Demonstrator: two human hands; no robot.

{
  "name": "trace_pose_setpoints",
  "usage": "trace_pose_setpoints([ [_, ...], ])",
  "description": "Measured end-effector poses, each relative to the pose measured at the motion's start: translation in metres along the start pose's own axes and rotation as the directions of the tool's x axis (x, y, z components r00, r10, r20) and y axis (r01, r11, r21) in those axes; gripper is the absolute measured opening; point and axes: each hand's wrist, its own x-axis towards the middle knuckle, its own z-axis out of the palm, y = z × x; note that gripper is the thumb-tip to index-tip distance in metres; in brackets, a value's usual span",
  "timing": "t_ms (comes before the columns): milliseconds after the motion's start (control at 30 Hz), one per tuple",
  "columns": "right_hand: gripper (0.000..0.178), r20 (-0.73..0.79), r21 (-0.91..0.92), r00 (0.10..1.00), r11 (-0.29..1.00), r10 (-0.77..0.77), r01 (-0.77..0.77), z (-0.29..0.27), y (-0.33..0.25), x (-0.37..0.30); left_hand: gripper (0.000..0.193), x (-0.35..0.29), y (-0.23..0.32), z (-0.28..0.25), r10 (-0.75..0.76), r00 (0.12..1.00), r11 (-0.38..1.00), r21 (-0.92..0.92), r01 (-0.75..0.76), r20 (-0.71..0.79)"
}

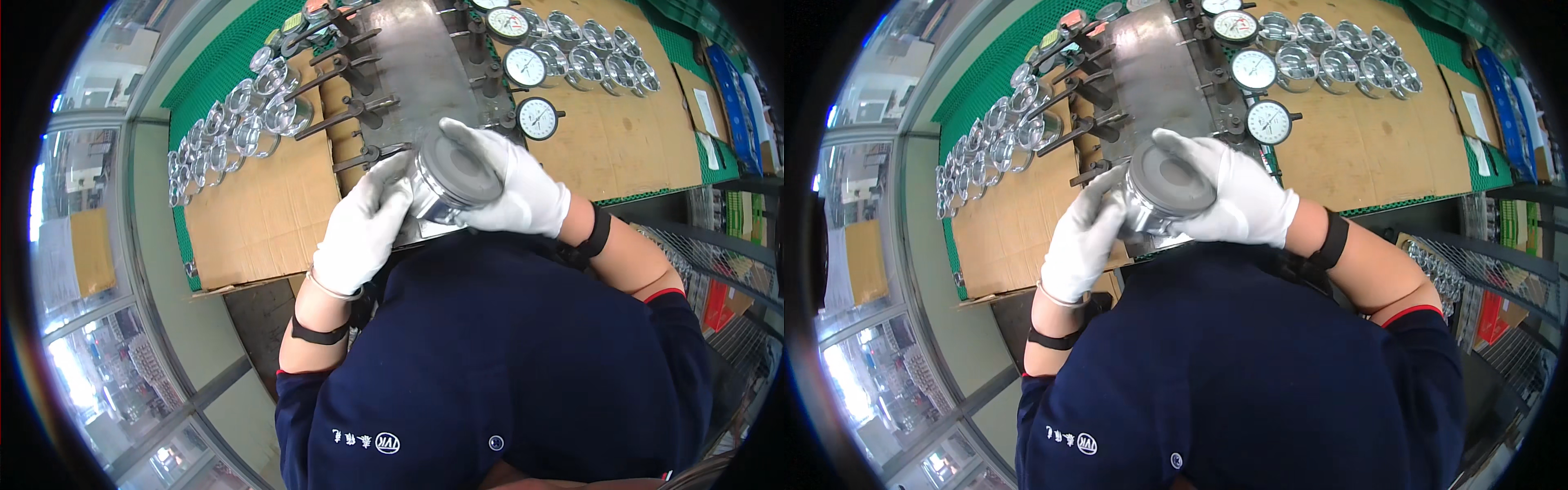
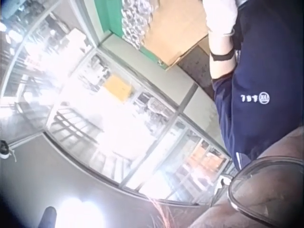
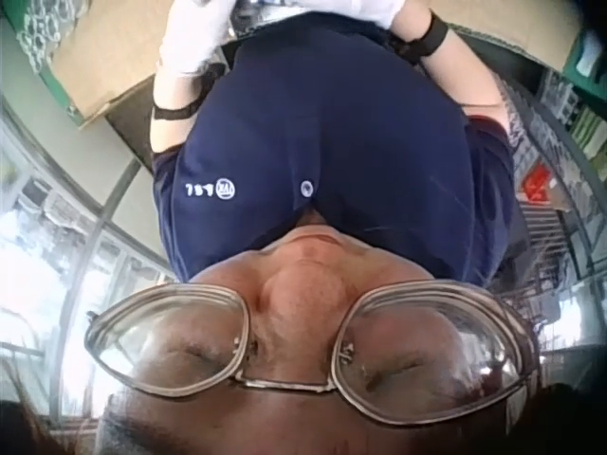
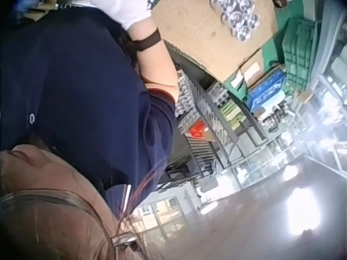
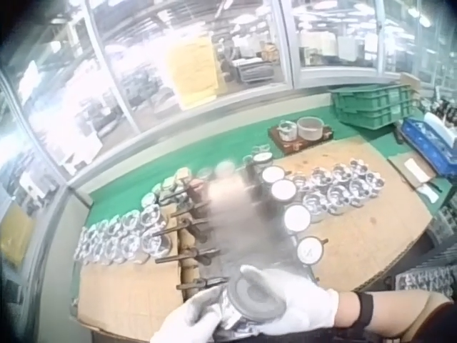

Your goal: Inspecting and sorting metal engine pistons using a dial gauge station and packing them into boxes.

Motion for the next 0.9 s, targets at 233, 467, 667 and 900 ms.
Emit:
trace_pose_setpoints([
  [233,0.092,0.018,-0.378,0.973,0.903,0.23,-0.206,0.0,0.002,-0.001,0.081,0.037,-0.01,0.021,0.488,0.784,0.016,0.894,-0.448,0.383],
  [467,0.083,0.184,0.113,0.785,0.78,0.592,-0.615,-0.021,-0.016,-0.023,0.095,0.06,-0.017,0.028,0.458,0.827,0.054,0.918,-0.393,0.326],
  [667,0.093,0.483,0.514,0.573,0.316,0.661,-0.798,-0.006,-0.019,-0.03,0.09,0.08,-0.02,0.018,0.496,0.792,0.18,0.851,-0.494,0.355],
  [900,0.095,0.369,0.545,0.666,0.429,0.649,-0.72,0.003,-0.015,-0.03,0.09,0.082,-0.02,0.017,0.516,0.788,0.187,0.853,-0.487,0.336],
])
